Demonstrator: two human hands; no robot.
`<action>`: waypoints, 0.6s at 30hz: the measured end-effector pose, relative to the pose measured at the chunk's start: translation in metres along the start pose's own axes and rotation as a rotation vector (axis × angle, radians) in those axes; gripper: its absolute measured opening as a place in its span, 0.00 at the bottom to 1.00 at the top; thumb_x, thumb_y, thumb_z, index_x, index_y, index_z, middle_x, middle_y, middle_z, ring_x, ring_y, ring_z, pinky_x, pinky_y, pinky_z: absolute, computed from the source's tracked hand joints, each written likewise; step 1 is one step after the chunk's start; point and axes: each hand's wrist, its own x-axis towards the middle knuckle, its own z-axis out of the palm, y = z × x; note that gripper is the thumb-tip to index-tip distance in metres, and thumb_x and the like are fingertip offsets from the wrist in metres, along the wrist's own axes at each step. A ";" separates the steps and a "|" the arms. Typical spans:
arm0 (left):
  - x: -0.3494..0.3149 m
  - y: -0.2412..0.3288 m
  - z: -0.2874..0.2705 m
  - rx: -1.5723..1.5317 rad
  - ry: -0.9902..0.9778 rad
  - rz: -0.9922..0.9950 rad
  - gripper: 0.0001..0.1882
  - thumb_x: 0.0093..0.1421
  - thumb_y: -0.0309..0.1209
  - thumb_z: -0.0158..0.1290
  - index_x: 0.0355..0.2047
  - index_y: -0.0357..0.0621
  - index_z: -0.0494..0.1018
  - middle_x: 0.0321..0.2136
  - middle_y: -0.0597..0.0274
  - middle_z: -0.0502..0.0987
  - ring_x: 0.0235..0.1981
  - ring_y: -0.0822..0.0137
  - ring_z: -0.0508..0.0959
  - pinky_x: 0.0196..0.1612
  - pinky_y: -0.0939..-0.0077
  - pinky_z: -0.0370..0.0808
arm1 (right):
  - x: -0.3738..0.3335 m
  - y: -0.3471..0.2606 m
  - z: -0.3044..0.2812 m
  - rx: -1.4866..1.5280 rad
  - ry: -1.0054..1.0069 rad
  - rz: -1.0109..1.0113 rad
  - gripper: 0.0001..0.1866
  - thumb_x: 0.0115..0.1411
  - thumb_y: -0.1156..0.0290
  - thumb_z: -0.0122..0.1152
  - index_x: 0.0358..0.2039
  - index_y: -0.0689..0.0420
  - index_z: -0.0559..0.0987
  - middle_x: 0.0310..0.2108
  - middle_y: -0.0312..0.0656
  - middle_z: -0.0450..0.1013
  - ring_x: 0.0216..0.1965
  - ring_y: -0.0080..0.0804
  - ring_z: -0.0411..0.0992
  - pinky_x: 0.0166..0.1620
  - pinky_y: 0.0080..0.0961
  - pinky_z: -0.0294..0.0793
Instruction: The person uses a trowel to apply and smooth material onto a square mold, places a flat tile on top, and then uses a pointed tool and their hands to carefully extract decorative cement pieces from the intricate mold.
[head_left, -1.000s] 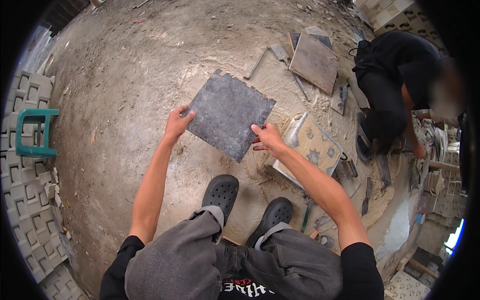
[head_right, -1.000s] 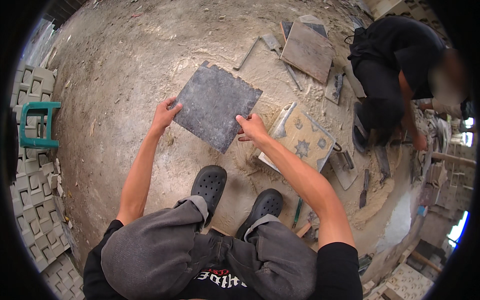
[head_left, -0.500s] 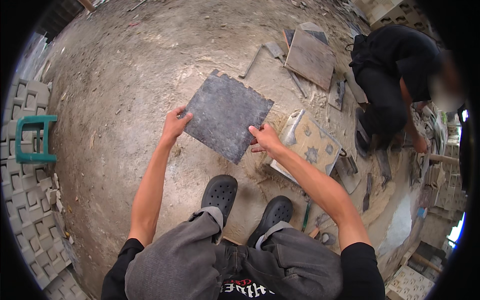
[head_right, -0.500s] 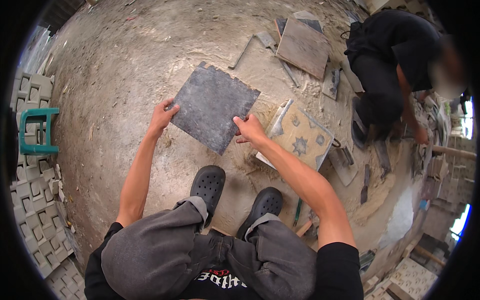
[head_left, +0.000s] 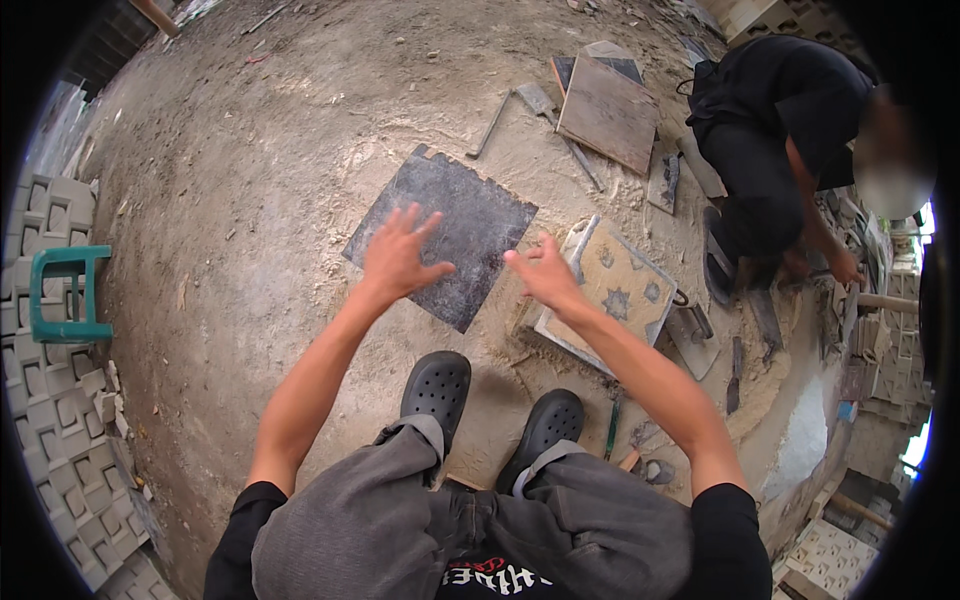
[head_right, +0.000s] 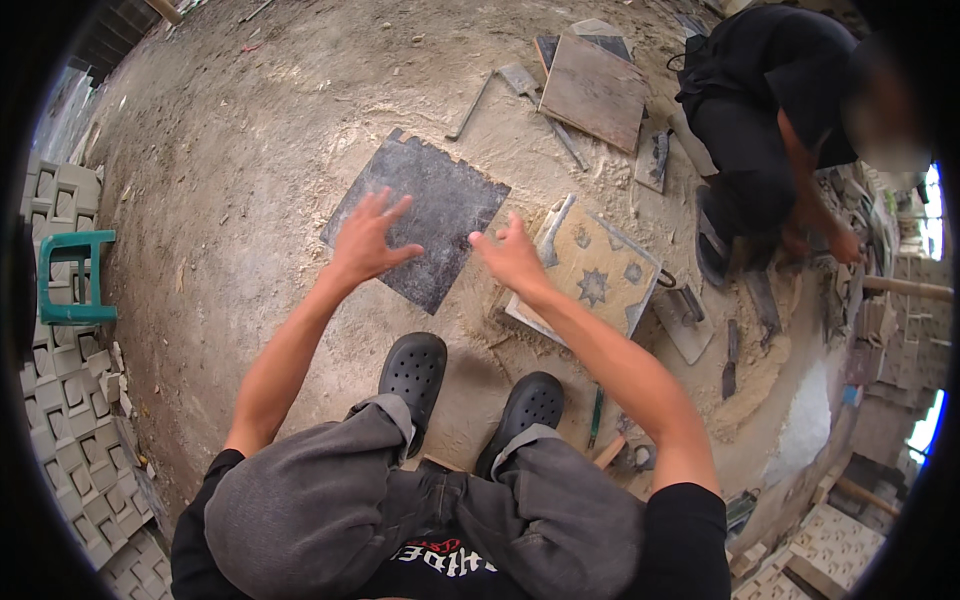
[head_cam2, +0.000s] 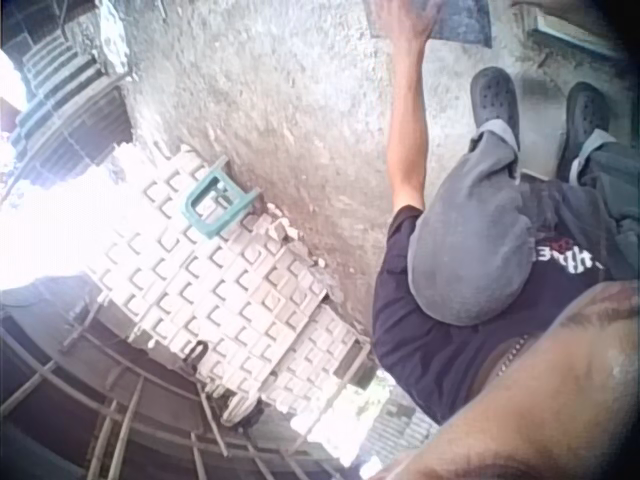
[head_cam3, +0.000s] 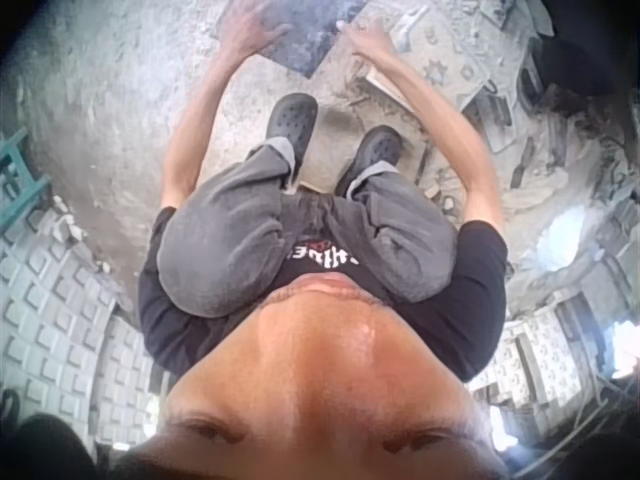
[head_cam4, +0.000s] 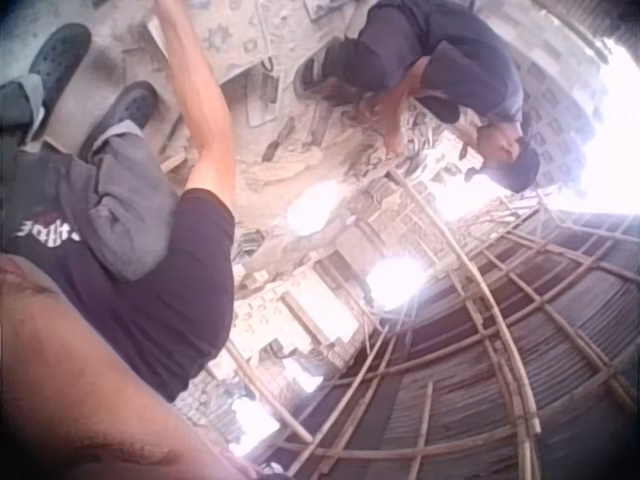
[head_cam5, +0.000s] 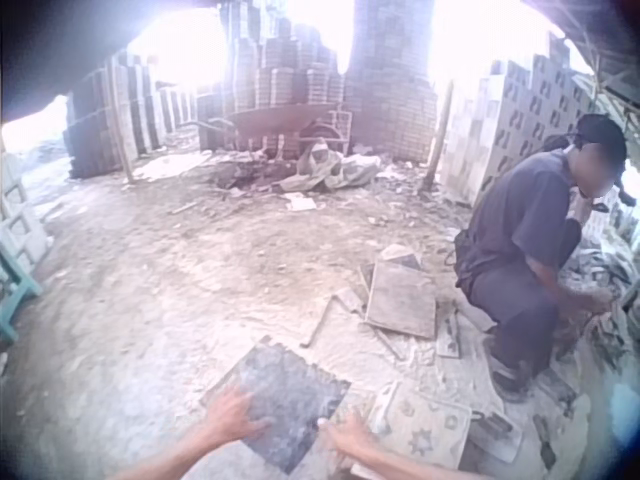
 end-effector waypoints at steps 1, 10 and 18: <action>0.001 0.014 -0.001 -0.006 -0.160 -0.011 0.45 0.47 0.56 0.64 0.64 0.59 0.63 0.65 0.44 0.58 0.65 0.37 0.57 0.64 0.47 0.60 | -0.007 0.000 -0.012 0.004 -0.003 0.002 0.42 0.62 0.59 0.60 0.66 0.68 0.50 0.53 0.54 0.66 0.44 0.42 0.75 0.47 0.34 0.77; 0.024 0.042 -0.012 0.126 -0.479 -0.019 0.52 0.42 0.61 0.65 0.66 0.61 0.60 0.67 0.43 0.52 0.66 0.35 0.56 0.61 0.39 0.62 | -0.053 0.092 -0.188 0.207 0.488 -0.054 0.30 0.62 0.56 0.61 0.58 0.61 0.67 0.41 0.40 0.74 0.39 0.26 0.74 0.33 0.22 0.76; 0.089 0.115 -0.055 0.499 -0.630 0.397 0.41 0.58 0.58 0.53 0.61 0.39 0.64 0.61 0.39 0.62 0.62 0.46 0.65 0.61 0.56 0.65 | -0.093 0.263 -0.183 0.649 0.538 0.513 0.23 0.65 0.50 0.55 0.49 0.55 0.74 0.39 0.37 0.73 0.39 0.30 0.72 0.36 0.37 0.76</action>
